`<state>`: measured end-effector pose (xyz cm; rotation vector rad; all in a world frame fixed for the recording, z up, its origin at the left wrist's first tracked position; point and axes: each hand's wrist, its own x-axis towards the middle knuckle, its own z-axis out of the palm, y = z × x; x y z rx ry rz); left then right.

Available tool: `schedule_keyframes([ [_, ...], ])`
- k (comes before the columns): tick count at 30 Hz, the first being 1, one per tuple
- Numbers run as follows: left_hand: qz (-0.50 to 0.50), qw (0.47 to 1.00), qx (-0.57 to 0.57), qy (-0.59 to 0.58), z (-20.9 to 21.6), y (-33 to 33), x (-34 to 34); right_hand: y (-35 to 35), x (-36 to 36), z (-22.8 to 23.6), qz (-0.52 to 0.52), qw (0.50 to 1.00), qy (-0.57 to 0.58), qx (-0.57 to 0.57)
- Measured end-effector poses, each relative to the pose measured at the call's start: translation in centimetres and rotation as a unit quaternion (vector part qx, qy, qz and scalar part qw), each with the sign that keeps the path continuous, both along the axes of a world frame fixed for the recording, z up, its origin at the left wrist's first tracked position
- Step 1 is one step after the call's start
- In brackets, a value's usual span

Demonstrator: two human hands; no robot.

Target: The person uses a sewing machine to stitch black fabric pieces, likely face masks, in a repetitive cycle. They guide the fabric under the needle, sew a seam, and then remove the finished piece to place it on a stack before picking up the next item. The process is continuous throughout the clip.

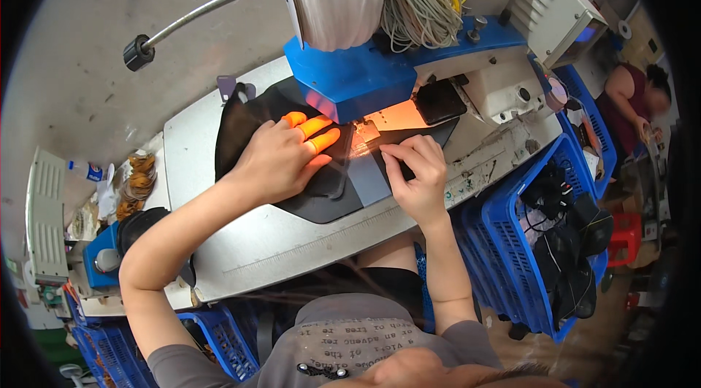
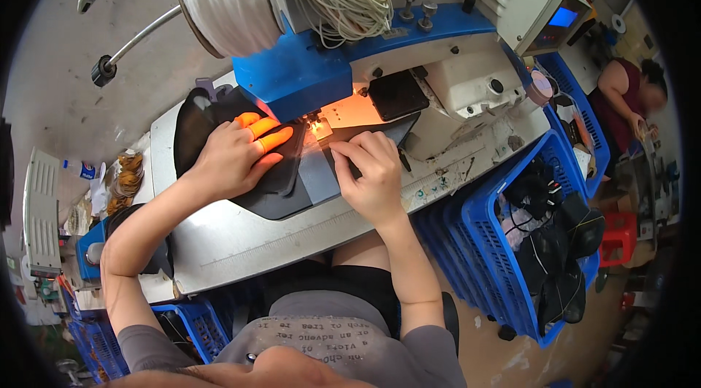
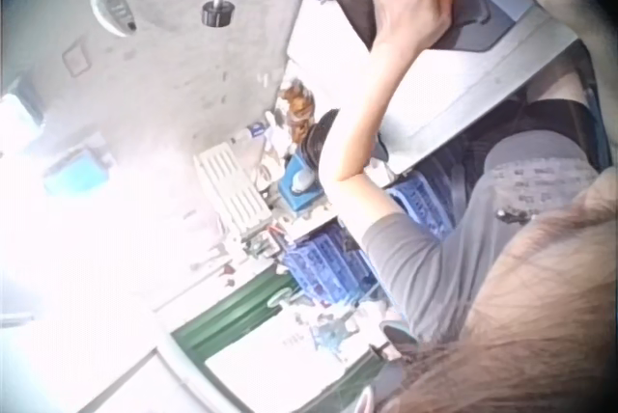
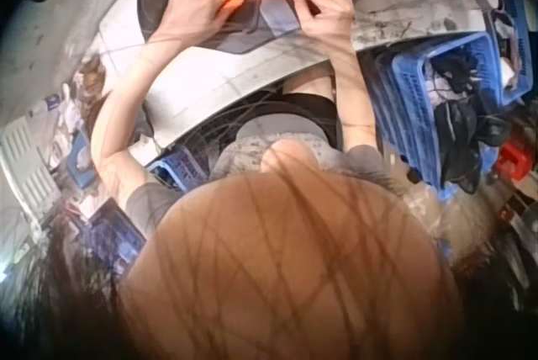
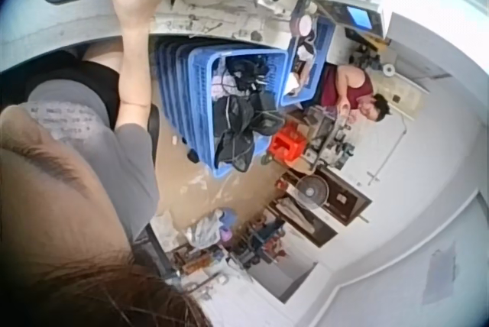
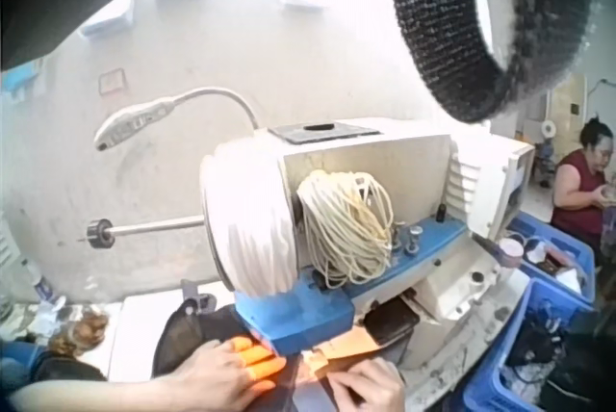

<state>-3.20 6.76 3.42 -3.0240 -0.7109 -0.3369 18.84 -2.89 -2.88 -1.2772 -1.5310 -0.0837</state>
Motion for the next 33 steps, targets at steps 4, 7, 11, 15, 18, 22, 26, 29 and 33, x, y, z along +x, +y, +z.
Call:
schedule_keyframes([
  [4, 0.076, 0.997, 0.011, -0.008, 0.4, -2.8, 2.0, 0.0, 0.0, 0.0, -0.002, 1.0, 0.0, 0.001],
  [7, 0.142, 0.99, 0.025, 0.008, -0.4, -4.4, 3.1, 0.0, -0.1, 0.0, 0.004, 1.0, 0.002, 0.002],
  [11, 0.173, 0.982, 0.064, -0.026, -1.2, -4.7, 4.2, -0.1, 0.0, 0.1, 0.01, 1.0, 0.005, -0.009],
  [15, 0.196, 0.977, 0.083, -0.032, -1.3, -4.5, 4.7, -0.3, -0.6, 0.7, -0.007, 0.999, -0.004, -0.04],
  [18, 0.2, 0.975, 0.087, -0.035, -1.7, -4.0, 4.7, -0.5, -1.4, 1.3, -0.024, 0.997, -0.017, -0.071],
  [22, 0.211, 0.974, 0.072, -0.04, -1.5, -4.0, 5.1, -0.2, -2.5, 1.6, -0.059, 0.991, -0.023, -0.114],
  [26, 0.189, 0.981, 0.009, -0.033, -1.2, -3.7, 4.5, 0.6, -3.1, 1.4, -0.1, 0.984, -0.024, -0.143],
  [29, 0.107, 0.994, 0.006, -0.021, -0.5, -3.7, 3.4, 0.7, -3.0, 1.3, -0.103, 0.984, -0.021, -0.144],
  [33, 0.029, 0.996, 0.072, 0.033, 0.2, -3.7, 1.7, 0.6, -2.9, 1.2, -0.089, 0.987, -0.012, -0.132],
])
